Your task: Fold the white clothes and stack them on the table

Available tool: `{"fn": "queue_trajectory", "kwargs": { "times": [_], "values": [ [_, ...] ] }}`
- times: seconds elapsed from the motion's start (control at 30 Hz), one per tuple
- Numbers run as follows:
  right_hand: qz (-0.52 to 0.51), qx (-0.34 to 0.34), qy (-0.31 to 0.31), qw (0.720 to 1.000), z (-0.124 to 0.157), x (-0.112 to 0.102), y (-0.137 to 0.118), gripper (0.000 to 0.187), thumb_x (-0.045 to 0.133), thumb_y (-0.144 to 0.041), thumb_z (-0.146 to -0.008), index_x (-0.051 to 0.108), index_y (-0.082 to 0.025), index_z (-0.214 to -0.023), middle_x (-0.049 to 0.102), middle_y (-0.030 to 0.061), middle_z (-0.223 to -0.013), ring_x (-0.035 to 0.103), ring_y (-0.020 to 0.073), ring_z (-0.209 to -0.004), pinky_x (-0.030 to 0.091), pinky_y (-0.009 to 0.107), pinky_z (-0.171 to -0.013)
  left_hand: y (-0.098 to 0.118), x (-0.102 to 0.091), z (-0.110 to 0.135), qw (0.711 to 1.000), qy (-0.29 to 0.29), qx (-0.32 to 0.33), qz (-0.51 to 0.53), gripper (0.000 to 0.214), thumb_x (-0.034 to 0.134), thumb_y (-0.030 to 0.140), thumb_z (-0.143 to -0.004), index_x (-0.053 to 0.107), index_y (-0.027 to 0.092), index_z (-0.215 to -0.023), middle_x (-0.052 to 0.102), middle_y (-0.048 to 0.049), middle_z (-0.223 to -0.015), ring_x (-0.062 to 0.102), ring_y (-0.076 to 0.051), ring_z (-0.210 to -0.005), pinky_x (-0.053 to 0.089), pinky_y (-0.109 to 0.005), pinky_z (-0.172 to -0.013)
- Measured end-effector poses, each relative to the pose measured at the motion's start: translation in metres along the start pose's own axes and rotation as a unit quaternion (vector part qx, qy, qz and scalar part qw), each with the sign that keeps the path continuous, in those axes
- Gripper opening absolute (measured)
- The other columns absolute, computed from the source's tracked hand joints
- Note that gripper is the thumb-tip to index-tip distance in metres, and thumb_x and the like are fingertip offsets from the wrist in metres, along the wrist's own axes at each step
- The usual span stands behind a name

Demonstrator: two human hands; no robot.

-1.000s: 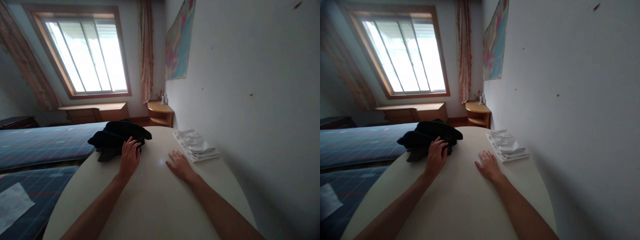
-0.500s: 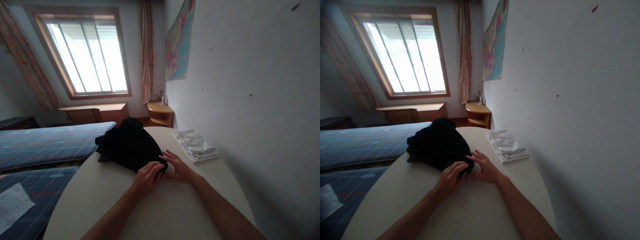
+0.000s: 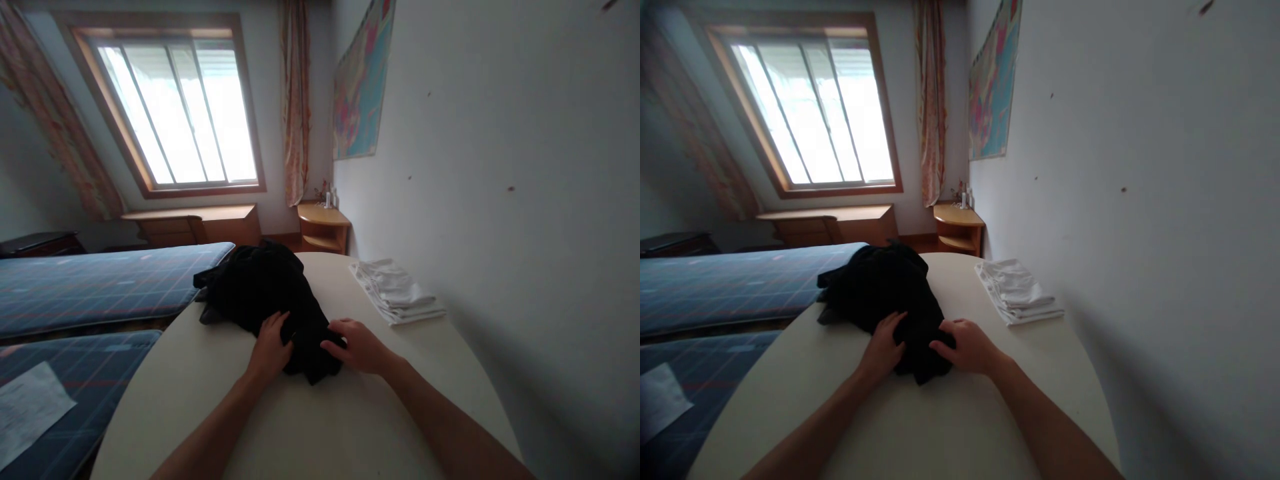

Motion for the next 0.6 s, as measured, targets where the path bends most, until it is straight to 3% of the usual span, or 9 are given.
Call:
{"fn": "queue_trajectory", "kwargs": {
  "times": [0.1,0.17,0.27,0.37,0.43,0.5,0.6],
  "values": [
    [-0.005,-0.028,0.03,0.999,0.004,-0.007,-0.002,0.053,0.059,-0.054,-0.089,0.056,-0.021,-0.13,0.066,0.0116,-0.121,0.061,0.0254,-0.113,0.046,0.037,-0.1,0.022,0.002,0.005,0.996,-0.038,0.039,0.067,0.059,0.049,0.002,-0.069,0.064,0.019,-0.123,0.059,-0.0118,-0.136,0.054,-0.027,-0.128,0.042,-0.047,-0.112],
    [0.019,-0.041,0.042,0.998,0.006,-0.013,0.001,0.085,0.064,-0.062,-0.082,0.038,-0.019,-0.15,0.042,0.0162,-0.152,0.038,0.0298,-0.14,0.031,0.043,-0.115,0.043,0.0,0.011,0.987,-0.068,0.088,0.119,0.067,0.043,-0.003,-0.059,0.066,0.021,-0.117,0.061,-0.0078,-0.131,0.057,-0.023,-0.125,0.044,-0.042,-0.11],
    [0.07,-0.031,0.012,0.997,0.008,-0.015,0.007,0.121,0.071,-0.074,-0.067,0.016,-0.018,-0.159,0.006,0.0152,-0.165,0.003,0.0344,-0.152,0.01,0.05,-0.121,0.078,-0.007,0.025,0.958,-0.143,0.176,0.176,0.065,0.039,-0.002,-0.055,0.067,0.023,-0.107,0.068,-0.0047,-0.117,0.062,-0.02,-0.115,0.049,-0.036,-0.103],
    [0.083,-0.061,-0.031,0.994,0.009,-0.011,0.001,0.114,0.073,-0.074,-0.064,0.029,-0.024,-0.156,-0.002,0.0098,-0.166,-0.005,0.0361,-0.151,0.004,0.053,-0.121,0.099,-0.014,0.037,0.933,-0.208,0.23,0.182,0.053,0.038,0.0,-0.066,0.067,0.024,-0.104,0.071,-0.0041,-0.104,0.064,-0.019,-0.104,0.052,-0.033,-0.094],
    [0.067,-0.081,-0.053,0.993,0.01,-0.007,-0.006,0.093,0.074,-0.071,-0.066,0.05,-0.029,-0.145,0.008,0.0066,-0.166,0.0,0.0363,-0.152,0.003,0.054,-0.12,0.1,-0.023,0.037,0.938,-0.186,0.238,0.17,0.041,0.038,0.005,-0.08,0.066,0.024,-0.103,0.071,-0.0046,-0.101,0.065,-0.019,-0.1,0.051,-0.033,-0.093],
    [0.034,-0.08,-0.077,0.993,0.009,-0.002,-0.01,0.076,0.075,-0.066,-0.069,0.061,-0.028,-0.133,0.033,0.0083,-0.159,0.014,0.0354,-0.15,0.003,0.055,-0.12,0.093,-0.034,0.03,0.955,-0.109,0.23,0.153,0.031,0.039,0.016,-0.091,0.065,0.023,-0.107,0.071,-0.0065,-0.106,0.063,-0.02,-0.106,0.049,-0.036,-0.098],
    [-0.016,-0.061,-0.092,0.994,0.007,0.002,-0.011,0.061,0.075,-0.058,-0.074,0.064,-0.024,-0.124,0.065,0.01,-0.13,0.039,0.0319,-0.141,0.01,0.052,-0.12,0.07,-0.039,0.017,0.98,-0.026,0.179,0.085,0.04,0.047,0.032,-0.095,0.055,0.022,-0.133,0.055,-0.0109,-0.141,0.043,-0.027,-0.137,0.035,-0.046,-0.114]
  ]
}}
Point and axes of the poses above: each hand's wrist, its own z-axis away from the middle knuckle, its own x-axis out of the palm, y = z × x, the point moved 7 cm from there along -z, towards the middle knuckle
